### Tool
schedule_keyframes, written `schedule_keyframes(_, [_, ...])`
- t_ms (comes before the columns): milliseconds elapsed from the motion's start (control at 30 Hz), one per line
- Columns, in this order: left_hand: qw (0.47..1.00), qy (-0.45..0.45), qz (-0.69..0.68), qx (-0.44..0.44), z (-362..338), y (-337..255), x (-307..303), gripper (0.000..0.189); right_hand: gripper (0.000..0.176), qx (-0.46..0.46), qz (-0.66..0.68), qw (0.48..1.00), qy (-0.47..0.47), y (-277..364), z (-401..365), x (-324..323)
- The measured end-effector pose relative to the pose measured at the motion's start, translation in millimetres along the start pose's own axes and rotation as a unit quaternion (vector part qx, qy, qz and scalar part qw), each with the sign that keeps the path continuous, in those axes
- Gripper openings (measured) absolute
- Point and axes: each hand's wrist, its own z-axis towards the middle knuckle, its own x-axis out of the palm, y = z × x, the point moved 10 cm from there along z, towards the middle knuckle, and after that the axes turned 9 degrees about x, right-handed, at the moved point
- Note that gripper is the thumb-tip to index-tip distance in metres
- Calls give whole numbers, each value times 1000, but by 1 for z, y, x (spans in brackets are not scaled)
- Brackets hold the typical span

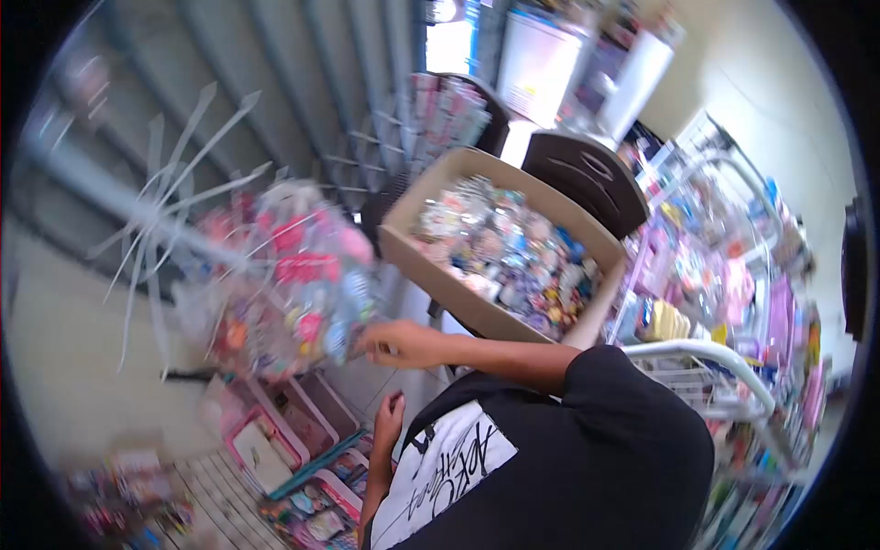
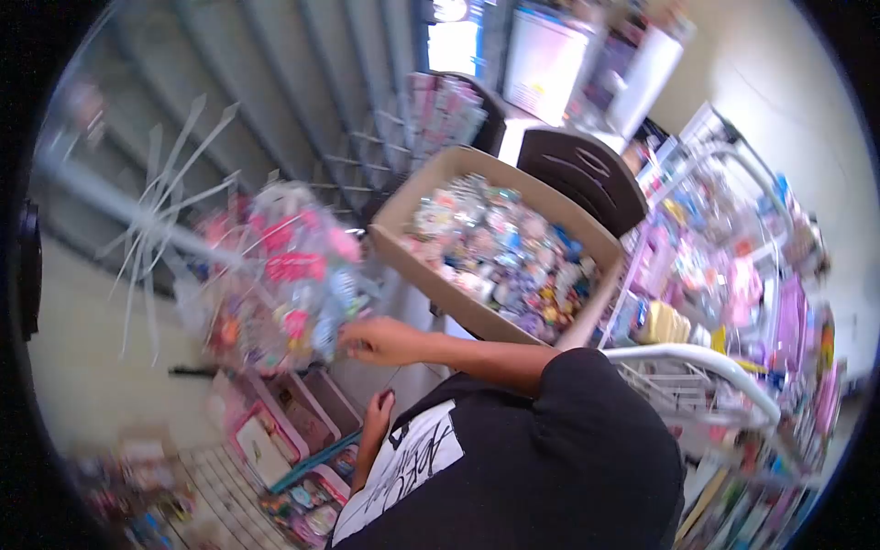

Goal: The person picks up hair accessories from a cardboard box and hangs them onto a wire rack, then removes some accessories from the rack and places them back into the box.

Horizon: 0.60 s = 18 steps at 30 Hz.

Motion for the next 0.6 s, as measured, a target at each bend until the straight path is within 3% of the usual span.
schedule_keyframes(33, [1000, 22, 16, 13, 25, -41, 11, 35, 23, 20, 28, 996, -83, -10, -13, -37])
schedule_keyframes(100, [985, 50, 85, 139, 71, -125, 40, 30, 20, 70, 50, 961, -265, -44, -52, -111])
schedule_keyframes(167, [941, 45, 131, 308, 100, -203, 66, 32, 22, 135, 97, 903, -397, -88, -93, -165])
schedule_keyframes(233, [889, 36, 185, 416, 117, -269, 91, 37, 26, 171, 121, 819, -534, -150, -137, -205])
schedule_keyframes(300, [860, 62, 226, 453, 141, -303, 116, 38, 33, 285, 119, 754, -580, -199, -186, -229])
schedule_keyframes(367, [826, 78, 262, 493, 159, -321, 135, 38, 38, 390, -108, 711, -575, -247, -228, -243])
schedule_keyframes(400, [812, 99, 280, 502, 167, -324, 144, 38, 44, 466, -100, 731, -488, -253, -243, -243])
schedule_keyframes(433, [798, 119, 298, 511, 173, -326, 153, 38, 46, 567, -106, 697, -425, -248, -262, -243])
schedule_keyframes(500, [782, 130, 311, 525, 181, -326, 160, 35, 44, 613, -114, 670, -403, -259, -288, -237])
schedule_keyframes(567, [785, 201, 346, 473, 197, -291, 172, 30, 42, 645, -142, 646, -382, -249, -304, -232])
schedule_keyframes(600, [768, 203, 347, 499, 194, -295, 175, 27, 41, 672, -170, 627, -355, -246, -310, -229])
